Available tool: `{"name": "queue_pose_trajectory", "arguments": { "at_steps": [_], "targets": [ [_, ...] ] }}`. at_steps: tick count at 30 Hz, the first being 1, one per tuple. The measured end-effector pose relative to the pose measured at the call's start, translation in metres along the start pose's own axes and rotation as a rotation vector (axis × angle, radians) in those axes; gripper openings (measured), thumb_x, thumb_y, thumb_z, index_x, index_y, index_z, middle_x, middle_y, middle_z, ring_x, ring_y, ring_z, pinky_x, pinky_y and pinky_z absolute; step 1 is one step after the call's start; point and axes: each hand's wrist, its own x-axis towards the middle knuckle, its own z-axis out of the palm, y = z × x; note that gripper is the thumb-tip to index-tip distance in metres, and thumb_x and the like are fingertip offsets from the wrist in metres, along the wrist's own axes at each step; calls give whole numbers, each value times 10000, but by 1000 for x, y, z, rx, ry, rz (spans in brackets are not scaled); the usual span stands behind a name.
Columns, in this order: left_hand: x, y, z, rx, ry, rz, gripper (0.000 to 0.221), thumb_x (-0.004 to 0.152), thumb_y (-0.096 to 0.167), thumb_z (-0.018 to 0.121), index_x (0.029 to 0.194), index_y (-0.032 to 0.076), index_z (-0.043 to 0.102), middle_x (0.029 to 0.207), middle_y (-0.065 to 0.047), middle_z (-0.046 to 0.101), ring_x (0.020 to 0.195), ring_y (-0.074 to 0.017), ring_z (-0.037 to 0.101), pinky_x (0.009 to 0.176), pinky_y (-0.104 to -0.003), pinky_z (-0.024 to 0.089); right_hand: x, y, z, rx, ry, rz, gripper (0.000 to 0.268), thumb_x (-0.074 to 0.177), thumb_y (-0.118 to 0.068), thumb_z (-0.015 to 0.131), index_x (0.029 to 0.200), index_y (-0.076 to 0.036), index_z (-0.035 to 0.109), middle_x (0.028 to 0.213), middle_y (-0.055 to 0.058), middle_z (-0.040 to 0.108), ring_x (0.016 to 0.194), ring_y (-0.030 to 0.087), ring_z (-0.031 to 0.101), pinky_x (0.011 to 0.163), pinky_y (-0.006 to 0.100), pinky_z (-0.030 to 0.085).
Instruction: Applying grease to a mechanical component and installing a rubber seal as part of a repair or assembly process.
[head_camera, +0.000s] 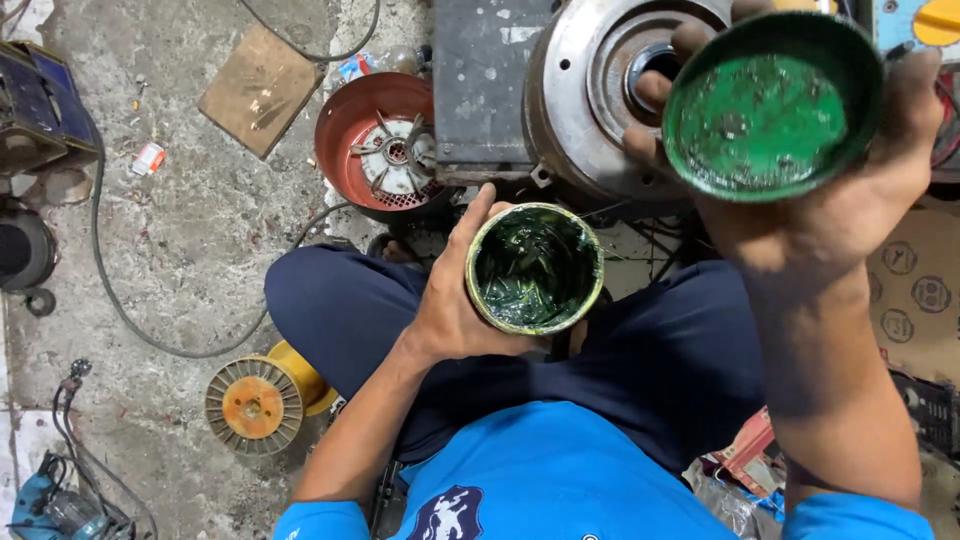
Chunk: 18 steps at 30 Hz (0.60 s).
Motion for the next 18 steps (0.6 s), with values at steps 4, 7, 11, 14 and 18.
{"name": "queue_pose_trajectory", "arguments": {
  "at_steps": [4,7,11,14,18],
  "targets": [
    [-6,-8,-7,43,57,-2,1344,521,108,952,1627,77,190,1532,-166,499,1379,-338,594,1241,-437,471,24,-3,18,-80,67,1,912,820,-518,701,1555,-5,532,1379,163,668,1237,338,713,935,514,682],
    [-7,-10,-11,120,85,6,1325,543,150,959,1616,41,189,1550,-195,484,1403,-350,579,1258,-436,458,39,-5,7,-53,168,20,843,822,-463,667,1569,-97,530,1441,141,625,1283,396,687,1026,618,620],
    [-6,-16,-15,171,122,-5,1325,514,106,943,1606,21,198,1539,-203,499,1393,-341,584,1235,-414,468,56,-7,26,-28,381,-2,915,705,-398,648,1544,-48,545,1377,194,679,1216,382,757,949,554,686],
    [-6,-24,-16,71,124,-18,1364,514,177,969,1625,64,185,1543,-183,487,1389,-344,579,1244,-440,457,68,-9,19,54,466,-69,868,789,-328,503,1581,27,489,1367,305,649,1150,458,759,966,666,695],
    [-5,-28,-18,83,141,-14,1370,509,184,982,1619,51,189,1520,-176,506,1367,-337,598,1234,-436,476,84,-14,-18,80,516,-97,879,688,-274,673,1496,62,581,1344,316,693,1197,509,751,1012,690,701]
  ]
}}
